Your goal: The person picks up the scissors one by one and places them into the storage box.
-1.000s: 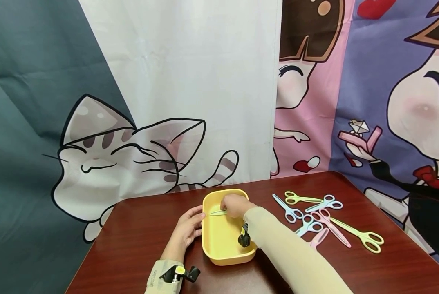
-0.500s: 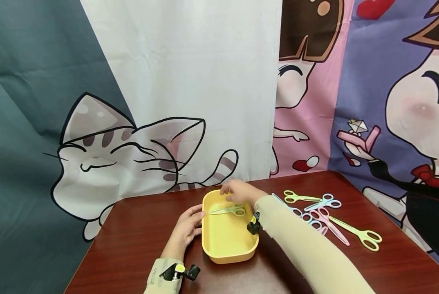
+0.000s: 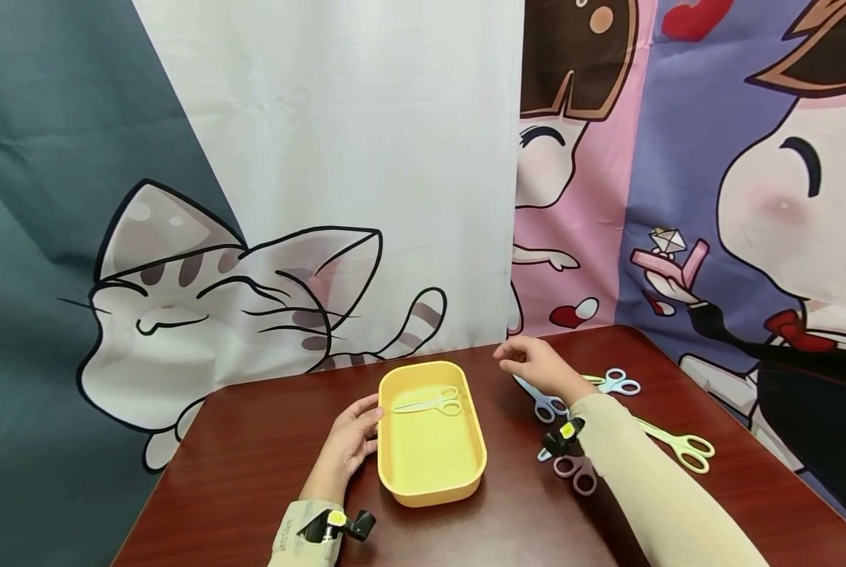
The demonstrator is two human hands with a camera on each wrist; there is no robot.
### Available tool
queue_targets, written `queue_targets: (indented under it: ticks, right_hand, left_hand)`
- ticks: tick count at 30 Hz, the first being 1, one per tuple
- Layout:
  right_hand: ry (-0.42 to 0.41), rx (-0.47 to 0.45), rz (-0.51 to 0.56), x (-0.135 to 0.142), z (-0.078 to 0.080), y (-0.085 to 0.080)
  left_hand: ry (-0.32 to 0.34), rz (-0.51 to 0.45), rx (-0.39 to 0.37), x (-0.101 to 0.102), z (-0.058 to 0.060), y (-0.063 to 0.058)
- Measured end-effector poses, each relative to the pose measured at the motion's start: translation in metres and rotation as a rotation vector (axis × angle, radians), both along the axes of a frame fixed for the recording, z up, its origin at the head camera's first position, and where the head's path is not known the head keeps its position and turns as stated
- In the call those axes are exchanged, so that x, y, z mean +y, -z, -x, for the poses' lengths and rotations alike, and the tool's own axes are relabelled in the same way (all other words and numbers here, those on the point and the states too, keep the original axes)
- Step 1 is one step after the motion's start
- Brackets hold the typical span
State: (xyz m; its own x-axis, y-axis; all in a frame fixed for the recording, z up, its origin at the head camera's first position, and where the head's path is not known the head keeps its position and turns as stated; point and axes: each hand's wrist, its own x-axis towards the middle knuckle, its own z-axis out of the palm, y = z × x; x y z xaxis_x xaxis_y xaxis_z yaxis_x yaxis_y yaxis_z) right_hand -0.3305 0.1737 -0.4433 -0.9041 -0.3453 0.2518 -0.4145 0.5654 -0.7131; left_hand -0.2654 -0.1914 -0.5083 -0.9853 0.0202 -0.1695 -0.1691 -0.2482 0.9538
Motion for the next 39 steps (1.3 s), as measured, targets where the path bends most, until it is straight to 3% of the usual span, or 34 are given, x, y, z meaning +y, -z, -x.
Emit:
queue_targets:
  ticks: [6,16,24,31,39]
  right_hand:
    - [0.053,0.045,-0.061,0.026,-0.004,0.021]
    - [0.125,0.01,0.027,0.052,-0.016,0.058]
    - [0.083,0.017,0.057,0.055,-0.026,0.078]
    - [0.026,0.16,-0.059,0.057,-0.031,0.082]
    - [0.075,0.189,-0.215,0.061,-0.035,0.084]
  left_hand:
    - [0.013,-0.006,0.002,-0.001,0.0,0.0]
    - [0.012,-0.02,0.005,-0.001,0.001,0.002]
    - [0.005,-0.044,-0.001,-0.001,0.0,0.002]
    - [-0.001,-0.029,0.001,-0.001,0.0,0.002]
    - [0.0,-0.041,0.003,0.0,-0.001,0.002]
